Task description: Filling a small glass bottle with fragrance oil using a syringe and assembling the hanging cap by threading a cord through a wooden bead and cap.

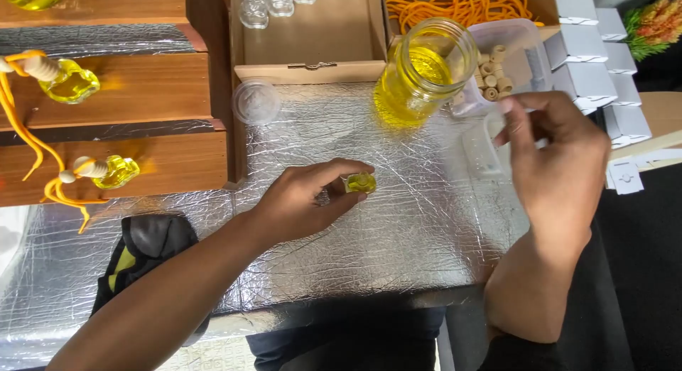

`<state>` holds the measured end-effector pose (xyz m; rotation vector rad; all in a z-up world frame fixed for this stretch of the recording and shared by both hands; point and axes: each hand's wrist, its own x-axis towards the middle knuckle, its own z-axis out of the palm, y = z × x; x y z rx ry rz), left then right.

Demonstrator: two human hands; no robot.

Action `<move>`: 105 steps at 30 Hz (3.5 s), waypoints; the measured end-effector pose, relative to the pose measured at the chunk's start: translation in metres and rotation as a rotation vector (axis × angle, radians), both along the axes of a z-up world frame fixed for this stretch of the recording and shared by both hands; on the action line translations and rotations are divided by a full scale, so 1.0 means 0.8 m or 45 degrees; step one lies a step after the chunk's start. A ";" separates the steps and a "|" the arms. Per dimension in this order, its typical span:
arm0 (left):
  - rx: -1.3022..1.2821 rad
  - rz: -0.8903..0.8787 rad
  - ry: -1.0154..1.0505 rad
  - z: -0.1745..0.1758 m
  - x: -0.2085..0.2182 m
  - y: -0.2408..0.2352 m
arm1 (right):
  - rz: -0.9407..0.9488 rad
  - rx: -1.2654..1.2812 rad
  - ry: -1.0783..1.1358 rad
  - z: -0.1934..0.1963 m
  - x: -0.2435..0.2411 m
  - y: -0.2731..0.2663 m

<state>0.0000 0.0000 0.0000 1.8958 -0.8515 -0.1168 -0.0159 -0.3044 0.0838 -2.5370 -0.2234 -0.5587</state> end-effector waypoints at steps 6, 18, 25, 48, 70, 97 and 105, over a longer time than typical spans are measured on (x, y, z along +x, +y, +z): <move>0.126 -0.039 0.151 0.008 0.005 0.004 | 0.747 0.154 0.485 -0.005 0.015 0.049; 0.011 -0.024 0.114 0.008 0.013 0.005 | 0.879 0.223 0.460 -0.038 0.026 0.086; -0.021 0.095 -0.003 0.002 0.017 0.003 | 0.827 0.242 0.390 -0.047 0.029 0.083; -0.229 0.088 -0.058 -0.011 0.020 0.002 | 0.814 -0.034 0.105 -0.009 0.026 0.113; -0.128 0.132 0.147 -0.026 0.025 0.003 | 1.035 -1.273 0.323 -0.041 0.190 0.301; -0.096 0.122 0.146 -0.027 0.026 0.002 | 1.151 -1.159 0.275 -0.031 0.176 0.298; -0.121 0.127 0.104 -0.025 0.026 0.002 | 0.975 -1.020 0.540 0.004 0.165 0.291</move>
